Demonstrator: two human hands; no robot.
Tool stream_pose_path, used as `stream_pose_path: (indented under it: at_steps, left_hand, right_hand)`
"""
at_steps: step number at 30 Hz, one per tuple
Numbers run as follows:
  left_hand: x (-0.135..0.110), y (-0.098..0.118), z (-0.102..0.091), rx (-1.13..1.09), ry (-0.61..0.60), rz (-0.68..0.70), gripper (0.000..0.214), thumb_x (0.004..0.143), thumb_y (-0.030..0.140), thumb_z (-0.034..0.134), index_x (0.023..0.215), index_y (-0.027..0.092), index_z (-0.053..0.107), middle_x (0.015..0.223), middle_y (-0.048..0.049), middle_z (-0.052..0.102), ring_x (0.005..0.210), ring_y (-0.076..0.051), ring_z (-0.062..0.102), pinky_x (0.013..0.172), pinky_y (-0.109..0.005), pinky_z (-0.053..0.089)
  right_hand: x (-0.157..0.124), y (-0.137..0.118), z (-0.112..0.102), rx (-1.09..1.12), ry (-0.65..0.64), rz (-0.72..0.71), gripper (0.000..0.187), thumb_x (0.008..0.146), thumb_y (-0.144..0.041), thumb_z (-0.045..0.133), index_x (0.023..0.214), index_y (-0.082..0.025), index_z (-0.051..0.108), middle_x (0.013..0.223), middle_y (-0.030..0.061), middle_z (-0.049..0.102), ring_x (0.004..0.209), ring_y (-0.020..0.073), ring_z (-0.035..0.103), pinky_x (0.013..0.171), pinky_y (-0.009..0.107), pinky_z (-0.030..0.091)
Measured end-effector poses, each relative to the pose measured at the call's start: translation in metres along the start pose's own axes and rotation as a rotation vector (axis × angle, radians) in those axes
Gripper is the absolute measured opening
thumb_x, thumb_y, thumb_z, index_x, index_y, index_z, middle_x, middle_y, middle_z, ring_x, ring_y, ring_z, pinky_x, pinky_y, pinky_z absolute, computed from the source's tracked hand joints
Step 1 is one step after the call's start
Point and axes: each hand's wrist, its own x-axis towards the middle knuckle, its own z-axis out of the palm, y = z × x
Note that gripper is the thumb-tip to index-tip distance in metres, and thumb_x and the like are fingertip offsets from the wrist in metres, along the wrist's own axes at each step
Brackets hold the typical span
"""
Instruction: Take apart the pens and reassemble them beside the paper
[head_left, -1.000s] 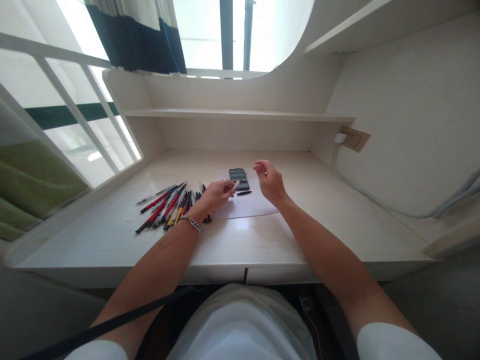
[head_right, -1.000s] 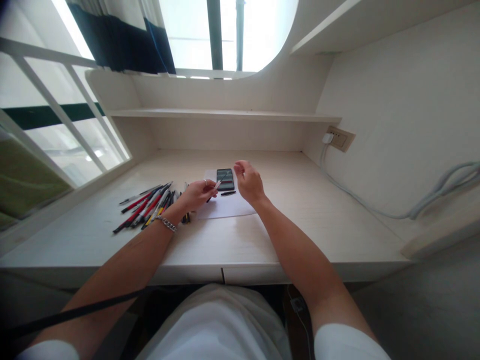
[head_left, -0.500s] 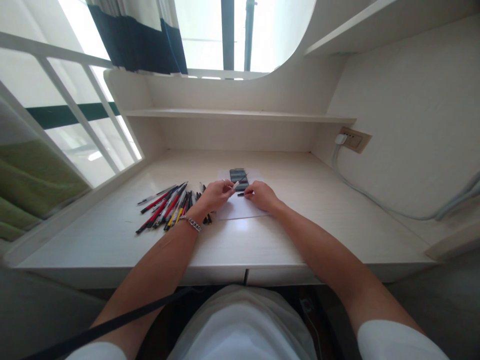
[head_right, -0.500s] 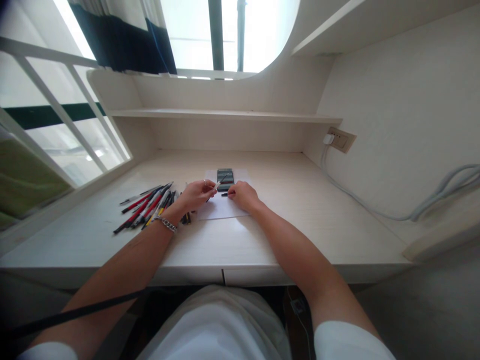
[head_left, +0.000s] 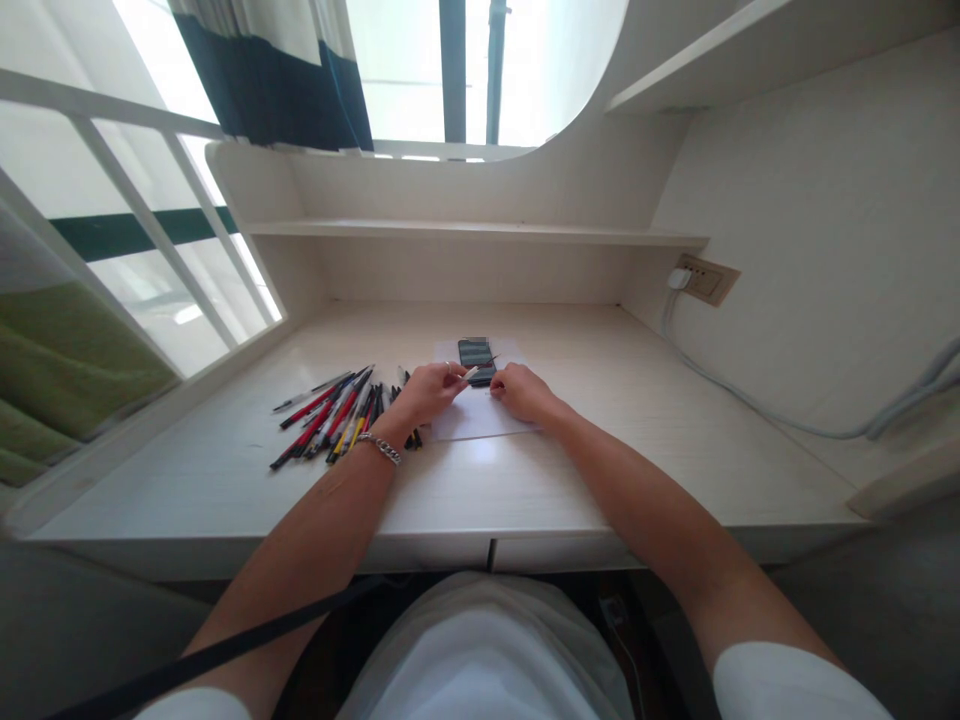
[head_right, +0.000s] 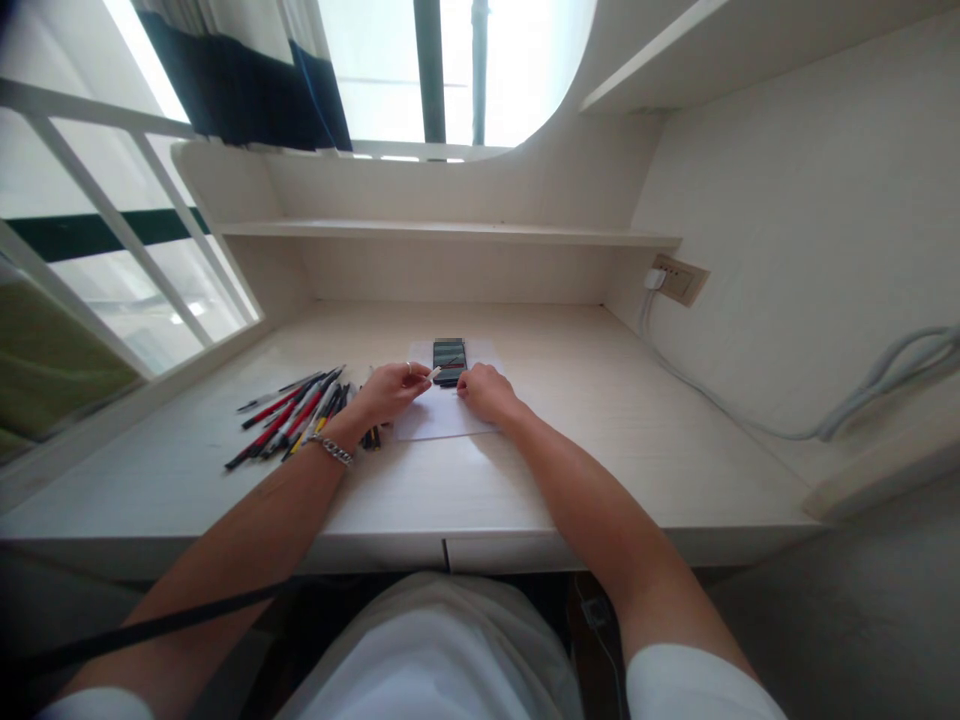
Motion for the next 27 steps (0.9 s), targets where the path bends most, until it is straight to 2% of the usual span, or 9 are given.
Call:
stream_pose_path:
  at_steps: [4,8,16,27]
  left_hand:
    - [0.000,0.000,-0.002,0.031,0.004,-0.010,0.030,0.085,0.032,0.058,0.105,0.018,0.074,0.082,-0.0052,0.074,0.072,-0.017,0.064,0.067,-0.026,0.044]
    - [0.000,0.003,-0.005,0.067,-0.015,-0.030,0.028,0.086,0.030,0.057,0.104,0.019,0.075,0.083,-0.0057,0.074,0.074,-0.017,0.063,0.069,-0.027,0.044]
    - [0.000,-0.001,-0.004,0.089,-0.009,-0.024,0.028,0.086,0.029,0.056,0.105,0.020,0.074,0.089,-0.0056,0.075,0.078,-0.018,0.064,0.072,-0.028,0.046]
    - [0.000,0.000,-0.004,0.096,-0.028,-0.028,0.029,0.086,0.030,0.056,0.106,0.020,0.074,0.091,-0.0057,0.076,0.081,-0.018,0.065,0.074,-0.028,0.047]
  right_hand:
    - [-0.005,0.010,-0.018,0.130,0.191,0.007,0.017,0.091,-0.022,0.053,0.095,-0.020,0.070,0.088,0.0052,0.072,0.081,0.0185,0.063,0.073,0.027,0.042]
    - [-0.009,0.020,-0.033,0.243,0.330,-0.052,0.015,0.087,-0.018,0.058,0.094,-0.019,0.071,0.091,0.0040,0.073,0.083,0.0175,0.064,0.077,0.027,0.044]
    - [-0.012,0.016,-0.036,0.264,0.396,-0.116,0.015,0.086,-0.016,0.060,0.091,-0.020,0.073,0.092,0.0043,0.073,0.085,0.0183,0.065,0.081,0.030,0.047]
    - [-0.013,0.012,-0.037,0.266,0.388,-0.118,0.015,0.085,-0.016,0.060,0.089,-0.020,0.073,0.089,0.0037,0.072,0.083,0.0173,0.064,0.078,0.029,0.046]
